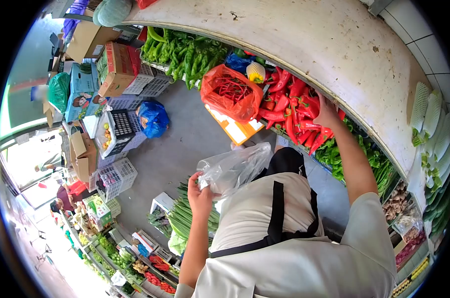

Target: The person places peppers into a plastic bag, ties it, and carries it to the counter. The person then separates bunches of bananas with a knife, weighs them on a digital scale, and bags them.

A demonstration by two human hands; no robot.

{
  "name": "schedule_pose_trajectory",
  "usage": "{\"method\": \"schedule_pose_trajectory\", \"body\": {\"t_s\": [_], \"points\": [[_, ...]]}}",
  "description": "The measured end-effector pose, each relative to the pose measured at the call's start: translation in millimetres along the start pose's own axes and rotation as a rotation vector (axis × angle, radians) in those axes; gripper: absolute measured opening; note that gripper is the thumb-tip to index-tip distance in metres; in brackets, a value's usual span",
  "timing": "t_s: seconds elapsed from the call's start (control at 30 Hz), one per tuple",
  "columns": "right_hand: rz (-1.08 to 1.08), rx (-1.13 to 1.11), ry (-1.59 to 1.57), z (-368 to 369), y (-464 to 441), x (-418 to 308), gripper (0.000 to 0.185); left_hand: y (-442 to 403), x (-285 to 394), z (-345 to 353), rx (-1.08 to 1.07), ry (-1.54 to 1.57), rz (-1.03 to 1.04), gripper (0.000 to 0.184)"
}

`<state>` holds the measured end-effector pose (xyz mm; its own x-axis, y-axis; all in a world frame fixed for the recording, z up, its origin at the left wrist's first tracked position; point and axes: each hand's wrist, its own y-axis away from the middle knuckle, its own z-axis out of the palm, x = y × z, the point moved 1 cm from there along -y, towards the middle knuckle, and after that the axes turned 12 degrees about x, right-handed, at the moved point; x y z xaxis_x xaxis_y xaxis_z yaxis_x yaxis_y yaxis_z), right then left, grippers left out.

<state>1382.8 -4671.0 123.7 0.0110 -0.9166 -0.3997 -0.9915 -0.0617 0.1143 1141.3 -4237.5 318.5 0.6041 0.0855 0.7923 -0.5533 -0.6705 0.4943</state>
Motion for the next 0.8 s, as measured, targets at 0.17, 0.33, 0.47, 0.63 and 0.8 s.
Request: {"method": "schedule_pose_trajectory", "body": {"t_s": [0.17,0.33,0.47,0.63,0.8], "points": [[-0.097,-0.095,0.003,-3.9,2.2,1.4,0.105,-3.5,7.7,-1.0,0.016,-0.016,0.143,0.044],[0.012,-0.076,0.160,14.5,14.4,-19.2,0.118,-4.2,9.6,-3.1,0.029,-0.143,0.214,0.051],[0.070,0.013,0.208,28.1,8.4,-12.5,0.124,-6.0,19.0,6.7,0.011,-0.202,0.229,0.051],[-0.076,0.122,0.077,34.1,7.5,0.2,0.118,-6.0,13.0,-2.3,0.028,-0.153,0.224,0.047],[-0.108,0.221,0.060,15.9,-15.2,9.0,0.102,-16.3,2.8,-19.1,0.078,-0.004,0.097,0.041]]}}
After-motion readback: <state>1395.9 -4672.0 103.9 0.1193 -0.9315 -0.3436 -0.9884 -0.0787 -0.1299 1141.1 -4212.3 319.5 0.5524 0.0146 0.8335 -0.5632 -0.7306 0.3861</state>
